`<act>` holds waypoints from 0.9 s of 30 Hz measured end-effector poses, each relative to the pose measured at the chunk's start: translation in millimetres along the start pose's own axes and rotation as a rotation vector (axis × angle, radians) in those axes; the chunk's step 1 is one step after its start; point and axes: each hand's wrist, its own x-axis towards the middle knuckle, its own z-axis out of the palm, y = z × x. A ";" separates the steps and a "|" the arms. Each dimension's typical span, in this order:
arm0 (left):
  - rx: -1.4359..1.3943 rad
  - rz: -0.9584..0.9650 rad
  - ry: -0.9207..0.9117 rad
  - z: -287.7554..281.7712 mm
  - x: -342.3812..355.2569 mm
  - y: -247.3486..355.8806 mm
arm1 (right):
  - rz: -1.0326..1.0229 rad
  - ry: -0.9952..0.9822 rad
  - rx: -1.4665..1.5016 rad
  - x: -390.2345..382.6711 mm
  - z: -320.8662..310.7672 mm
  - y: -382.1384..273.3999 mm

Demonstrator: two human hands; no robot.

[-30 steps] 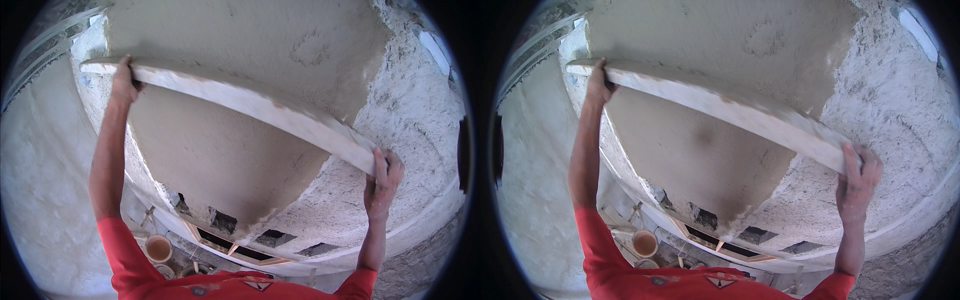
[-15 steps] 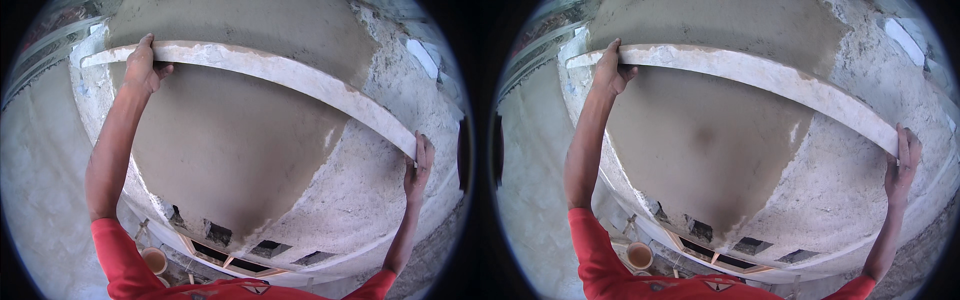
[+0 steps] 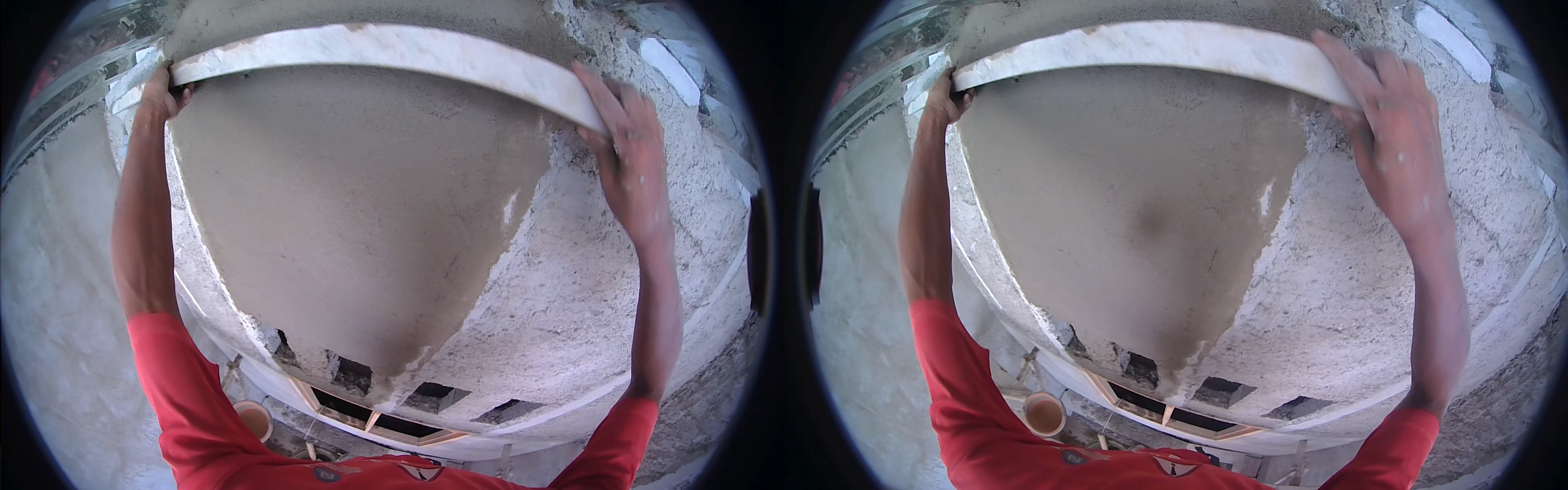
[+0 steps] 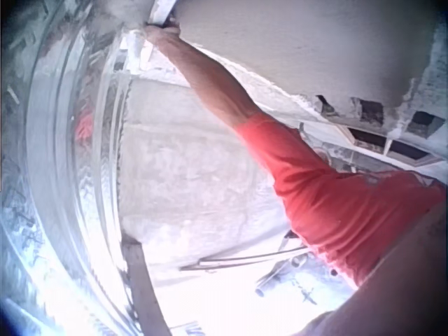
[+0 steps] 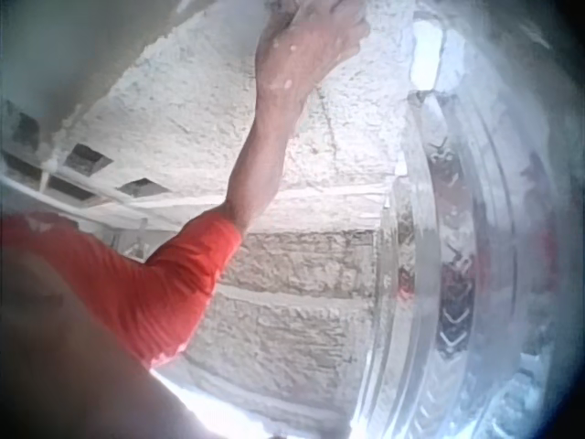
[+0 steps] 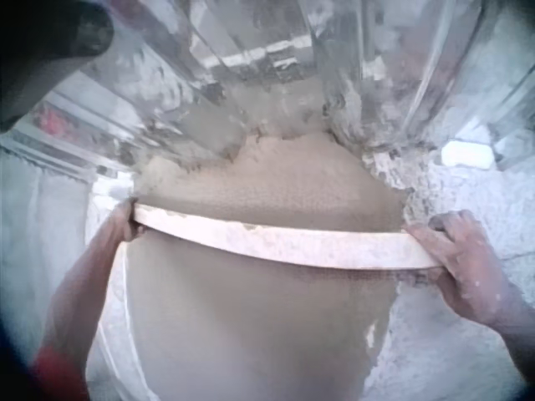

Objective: The person smooths plaster on a wall using a wooden straight edge and then applies more plaster from a bucket using a trowel.

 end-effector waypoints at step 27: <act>-0.052 0.186 0.002 46.4 -46.9 12.3 | 0.095 0.086 -0.241 -35.4 11.1 24.4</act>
